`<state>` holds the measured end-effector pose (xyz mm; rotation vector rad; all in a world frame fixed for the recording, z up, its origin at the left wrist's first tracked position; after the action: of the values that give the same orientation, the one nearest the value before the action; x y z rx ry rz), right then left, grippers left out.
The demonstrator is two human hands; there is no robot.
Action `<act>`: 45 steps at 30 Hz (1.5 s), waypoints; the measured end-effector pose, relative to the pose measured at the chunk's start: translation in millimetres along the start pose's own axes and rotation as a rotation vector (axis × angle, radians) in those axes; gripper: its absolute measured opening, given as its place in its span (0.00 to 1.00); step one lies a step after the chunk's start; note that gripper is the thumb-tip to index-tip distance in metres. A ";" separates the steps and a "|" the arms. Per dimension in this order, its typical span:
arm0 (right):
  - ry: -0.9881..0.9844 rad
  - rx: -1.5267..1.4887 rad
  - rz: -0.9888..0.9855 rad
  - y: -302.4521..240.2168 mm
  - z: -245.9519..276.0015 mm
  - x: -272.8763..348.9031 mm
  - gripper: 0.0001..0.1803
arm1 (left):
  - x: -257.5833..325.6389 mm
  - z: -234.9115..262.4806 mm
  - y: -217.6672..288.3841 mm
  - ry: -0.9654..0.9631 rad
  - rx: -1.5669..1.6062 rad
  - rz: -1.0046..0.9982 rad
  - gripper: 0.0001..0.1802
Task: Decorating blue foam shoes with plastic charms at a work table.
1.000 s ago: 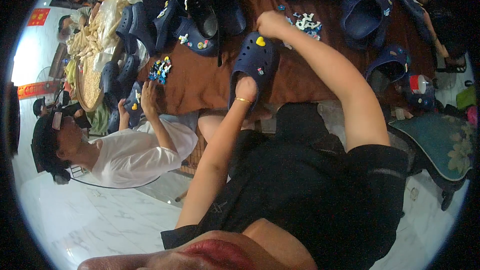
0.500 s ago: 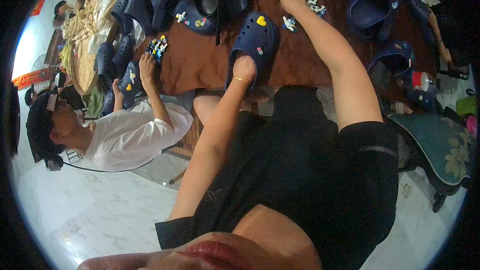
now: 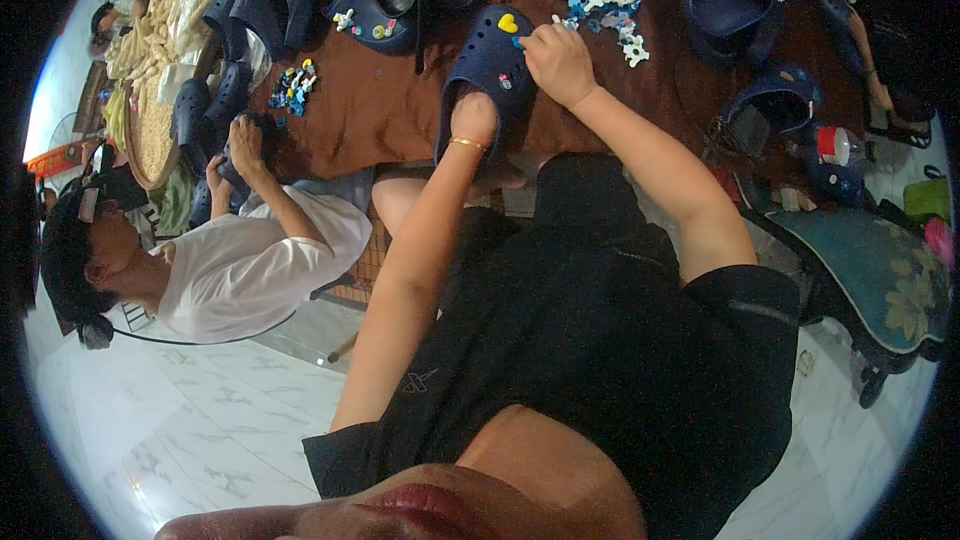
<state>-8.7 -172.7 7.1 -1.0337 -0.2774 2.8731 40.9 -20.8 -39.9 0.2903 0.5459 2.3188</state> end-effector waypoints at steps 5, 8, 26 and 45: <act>-0.127 0.071 0.081 -5.6 1.4 -6.4 0.05 | -1.1 1.2 1.9 -0.020 0.001 0.012 0.09; -0.228 0.211 0.199 -14.3 -1.7 -11.7 0.05 | -1.3 -0.6 2.7 -0.085 -0.067 -0.032 0.08; -0.413 0.274 -0.269 76.5 -11.4 3.6 0.14 | -6.9 -4.4 -3.7 -0.033 -0.010 0.011 0.15; -0.666 -0.706 -0.223 15.1 -36.0 -63.3 0.14 | -6.3 -5.9 -7.0 -0.086 -0.057 0.012 0.13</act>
<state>62.9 -190.6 16.5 0.0005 -1.4060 2.8311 47.5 -22.5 -48.7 0.3653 0.4352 2.3169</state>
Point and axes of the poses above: each hand's wrist, its own x-axis away from the middle knuckle, its own z-axis out of the back of the hand, y = z × x, the point moved 3 cm from there along -x, towards the middle knuckle, and after that the axes turned 6 degrees about x, right-handed, at the moved point
